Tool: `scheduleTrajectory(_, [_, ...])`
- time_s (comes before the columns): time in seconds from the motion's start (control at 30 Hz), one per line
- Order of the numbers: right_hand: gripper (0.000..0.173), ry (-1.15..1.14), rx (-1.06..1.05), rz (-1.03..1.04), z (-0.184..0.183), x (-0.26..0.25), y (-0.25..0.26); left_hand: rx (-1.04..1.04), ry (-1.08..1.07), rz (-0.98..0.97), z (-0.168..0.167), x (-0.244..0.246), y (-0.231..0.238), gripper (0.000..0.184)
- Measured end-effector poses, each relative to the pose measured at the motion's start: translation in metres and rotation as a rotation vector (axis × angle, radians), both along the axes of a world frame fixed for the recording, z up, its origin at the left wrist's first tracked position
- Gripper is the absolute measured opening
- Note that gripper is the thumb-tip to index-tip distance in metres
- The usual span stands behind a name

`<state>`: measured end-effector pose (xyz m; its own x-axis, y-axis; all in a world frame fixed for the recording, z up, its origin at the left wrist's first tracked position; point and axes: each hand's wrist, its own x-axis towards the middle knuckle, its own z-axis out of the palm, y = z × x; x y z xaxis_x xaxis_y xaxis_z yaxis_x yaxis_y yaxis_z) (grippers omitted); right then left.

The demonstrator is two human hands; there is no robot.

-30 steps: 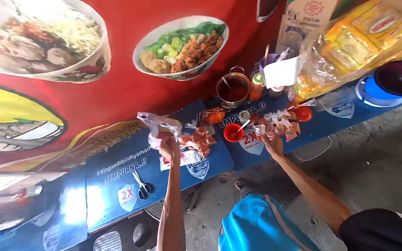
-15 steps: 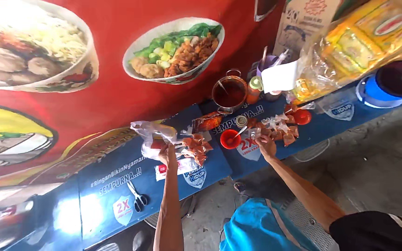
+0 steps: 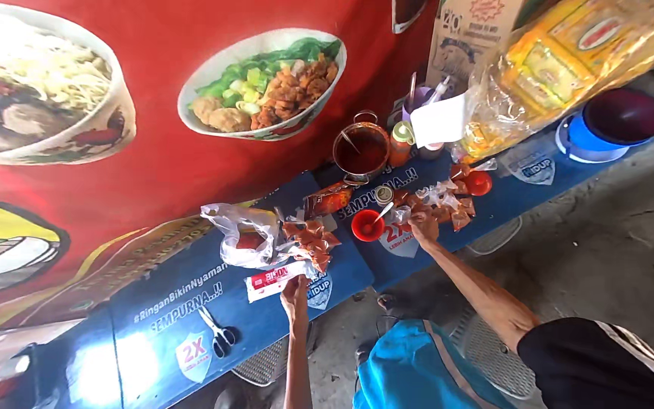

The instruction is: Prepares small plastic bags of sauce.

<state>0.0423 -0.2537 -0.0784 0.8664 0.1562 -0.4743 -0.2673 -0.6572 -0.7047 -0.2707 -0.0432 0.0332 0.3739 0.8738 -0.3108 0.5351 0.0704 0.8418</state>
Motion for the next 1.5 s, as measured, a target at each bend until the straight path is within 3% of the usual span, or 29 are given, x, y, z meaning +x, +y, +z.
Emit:
scheduleTrajectory(0.13, [0.053,-0.032,-0.039,0.067,0.009,0.001,0.006,-0.061,-0.026,-0.044,-0.006,-0.005,-0.027,0.023])
scheduleTrajectory(0.33, [0.032,-0.036,-0.101,0.128,0.013,0.006,0.009,-0.116,-0.015,-0.128,-0.019,-0.007,-0.054,0.021])
scheduleTrajectory(0.57, [0.025,-0.153,0.285,0.141,0.021,-0.028,-0.033,-0.23,-0.078,-0.237,-0.022,0.027,-0.103,0.021])
scheduleTrajectory(0.7, [0.023,-0.101,0.485,0.18,0.059,-0.062,-0.056,-0.29,-0.167,-0.289,-0.018,0.068,-0.123,0.024])
scheduleTrajectory(0.9, [0.02,-0.02,0.599,0.237,0.102,-0.106,-0.087,-0.326,-0.232,-0.47,-0.006,0.095,-0.141,0.027])
scheduleTrajectory(1.1, [0.022,-0.09,0.58,0.242,0.124,-0.153,-0.112,-0.403,-0.22,-0.712,0.004,0.067,-0.153,0.025])
scheduleTrajectory(1.23, [0.029,-0.086,0.513,0.139,0.129,-0.196,-0.119,-0.518,-0.186,-0.828,0.012,0.037,-0.156,0.022])
scheduleTrajectory(1.37, [0.03,-0.065,0.475,0.009,0.135,-0.244,-0.119,-0.625,-0.206,-0.86,0.014,0.005,-0.155,0.021])
scheduleTrajectory(1.5, [0.026,0.007,0.592,-0.115,0.139,-0.288,-0.126,-0.693,-0.267,-0.876,0.015,-0.025,-0.152,0.023])
